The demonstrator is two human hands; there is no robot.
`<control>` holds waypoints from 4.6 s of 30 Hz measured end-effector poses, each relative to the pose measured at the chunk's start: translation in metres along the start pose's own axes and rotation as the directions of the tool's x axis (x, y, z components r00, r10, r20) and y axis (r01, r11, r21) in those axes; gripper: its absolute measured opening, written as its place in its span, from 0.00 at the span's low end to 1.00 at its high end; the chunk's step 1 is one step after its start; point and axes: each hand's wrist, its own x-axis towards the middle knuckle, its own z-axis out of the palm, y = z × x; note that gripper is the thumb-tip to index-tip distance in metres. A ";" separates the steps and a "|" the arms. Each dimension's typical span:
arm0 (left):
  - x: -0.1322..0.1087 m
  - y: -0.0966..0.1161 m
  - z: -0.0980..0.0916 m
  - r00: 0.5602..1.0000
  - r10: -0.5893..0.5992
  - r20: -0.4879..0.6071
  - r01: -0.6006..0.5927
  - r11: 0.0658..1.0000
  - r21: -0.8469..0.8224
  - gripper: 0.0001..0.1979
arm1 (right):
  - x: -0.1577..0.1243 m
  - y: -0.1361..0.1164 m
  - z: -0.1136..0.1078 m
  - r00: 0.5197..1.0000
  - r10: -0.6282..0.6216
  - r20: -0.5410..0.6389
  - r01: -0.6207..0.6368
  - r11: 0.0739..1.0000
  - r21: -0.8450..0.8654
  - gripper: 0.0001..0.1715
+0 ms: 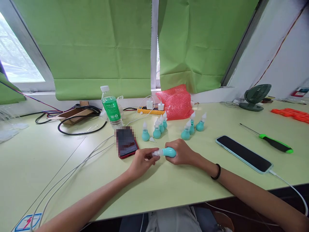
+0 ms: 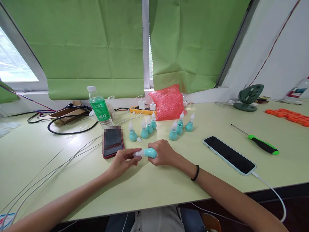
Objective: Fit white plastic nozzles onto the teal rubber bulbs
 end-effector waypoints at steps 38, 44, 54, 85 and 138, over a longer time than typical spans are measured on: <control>-0.011 0.003 -0.001 0.844 0.479 0.241 -0.535 0.726 0.431 0.11 | 0.001 -0.002 -0.002 0.907 -0.015 0.421 -0.280 0.725 0.629 0.10; -0.005 0.013 -0.004 0.987 0.157 0.017 -0.154 0.982 -0.106 0.11 | 0.004 -0.010 -0.004 0.910 -0.059 0.410 -0.323 0.517 0.792 0.20; 0.000 0.012 -0.005 0.988 -0.054 -0.144 -0.022 0.877 -0.481 0.09 | 0.019 0.007 0.011 0.945 0.290 0.150 -0.321 0.907 0.272 0.20; -0.004 0.011 -0.002 0.999 0.052 0.000 -0.052 0.988 0.146 0.16 | 0.008 0.020 -0.023 0.959 0.112 0.262 -0.279 0.541 0.793 0.15; -0.005 -0.001 -0.001 0.849 0.519 -0.105 -0.415 0.775 0.476 0.11 | 0.004 0.008 -0.013 0.951 0.148 0.270 -0.308 0.460 0.833 0.18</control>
